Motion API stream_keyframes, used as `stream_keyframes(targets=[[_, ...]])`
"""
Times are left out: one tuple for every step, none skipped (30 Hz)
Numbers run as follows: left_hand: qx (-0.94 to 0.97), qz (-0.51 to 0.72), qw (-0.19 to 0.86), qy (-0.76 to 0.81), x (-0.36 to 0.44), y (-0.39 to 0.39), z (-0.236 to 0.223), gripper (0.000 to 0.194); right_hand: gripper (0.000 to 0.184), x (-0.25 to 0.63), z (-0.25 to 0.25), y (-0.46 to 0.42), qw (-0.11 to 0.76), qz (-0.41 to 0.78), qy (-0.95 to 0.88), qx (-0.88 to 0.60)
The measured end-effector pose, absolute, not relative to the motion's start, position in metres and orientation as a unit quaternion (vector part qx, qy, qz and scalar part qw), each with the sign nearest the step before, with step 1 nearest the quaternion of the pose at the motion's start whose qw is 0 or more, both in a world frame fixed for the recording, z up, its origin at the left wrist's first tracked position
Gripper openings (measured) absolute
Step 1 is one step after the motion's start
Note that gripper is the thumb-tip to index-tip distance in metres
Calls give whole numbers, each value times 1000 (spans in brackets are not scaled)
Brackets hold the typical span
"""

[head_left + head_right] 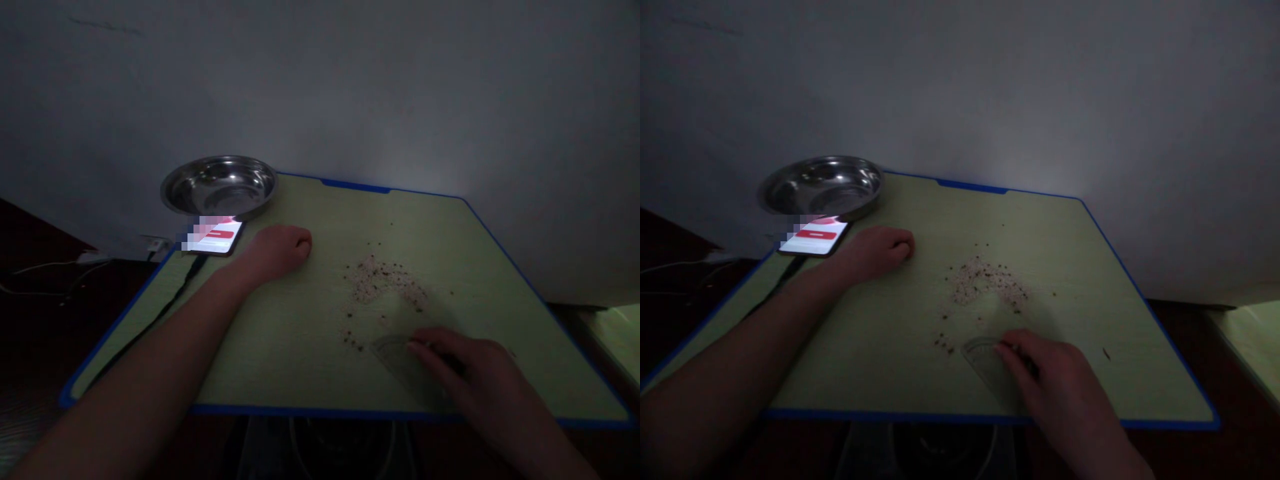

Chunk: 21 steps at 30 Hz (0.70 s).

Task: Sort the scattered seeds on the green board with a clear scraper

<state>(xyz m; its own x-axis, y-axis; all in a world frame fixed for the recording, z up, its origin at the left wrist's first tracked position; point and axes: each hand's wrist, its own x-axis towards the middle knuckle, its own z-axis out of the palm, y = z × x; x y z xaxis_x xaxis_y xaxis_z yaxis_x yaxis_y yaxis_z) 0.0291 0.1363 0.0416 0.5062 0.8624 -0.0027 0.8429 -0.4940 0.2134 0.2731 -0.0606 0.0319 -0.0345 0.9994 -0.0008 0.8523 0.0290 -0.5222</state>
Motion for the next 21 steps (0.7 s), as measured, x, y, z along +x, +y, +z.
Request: stream_keyframes(targets=[[863,51,94,494,29,136,42,29,28,277,33,-59,189,185,-691,-673],[862,50,95,495,29,136,42,30,28,279,33,-57,189,174,-691,-675],[861,48,96,497,29,136,42,30,27,279,34,-54,188,165,-694,-676],[860,45,98,499,29,136,43,30,27,277,34,-51,187,159,-698,-672],[859,43,99,501,29,136,43,30,26,274,34,-49,188,158,-705,-665],[858,43,100,502,30,135,44,30,26,270,34,-46,188,163,-713,-656],[858,43,100,501,30,135,44,30,25,267,34,-45,186,174,-722,-644],[859,43,100,501,30,135,44,30,25,264,34,-44,182,189,-731,-629],[859,43,99,501,30,135,45,31,25,262,35,-44,178,204,-740,-616],[858,41,99,502,30,135,45,31,26,262,35,-45,175,213,-746,-606],[857,39,98,504,31,134,46,31,27,262,36,-47,171,219,-750,-601],[857,37,98,505,31,134,46,31,27,263,38,-49,168,219,-752,-599],[856,37,97,506,31,134,46,32,28,265,39,-51,166,219,-752,-600],[857,37,96,505,31,133,47,32,28,266,40,-54,162,218,-750,-602],[858,37,94,504,31,133,47,32,28,268,41,-56,159,219,-750,-604],[858,37,93,504,31,133,47,32,28,270,42,-57,154,221,-751,-603],[858,37,92,504,31,132,47,32,28,271,43,-59,150,224,-753,-600],[858,37,93,504,31,132,47,31,28,271,43,-59,147,225,-756,-597],[858,38,93,504,31,132,47,31,28,272,43,-59,146,226,-758,-594],[858,39,94,503,31,133,47,30,28,272,44,-60,147,225,-759,-593],[858,40,96,502,31,133,46,30,27,271,45,-60,148,224,-759,-593]])
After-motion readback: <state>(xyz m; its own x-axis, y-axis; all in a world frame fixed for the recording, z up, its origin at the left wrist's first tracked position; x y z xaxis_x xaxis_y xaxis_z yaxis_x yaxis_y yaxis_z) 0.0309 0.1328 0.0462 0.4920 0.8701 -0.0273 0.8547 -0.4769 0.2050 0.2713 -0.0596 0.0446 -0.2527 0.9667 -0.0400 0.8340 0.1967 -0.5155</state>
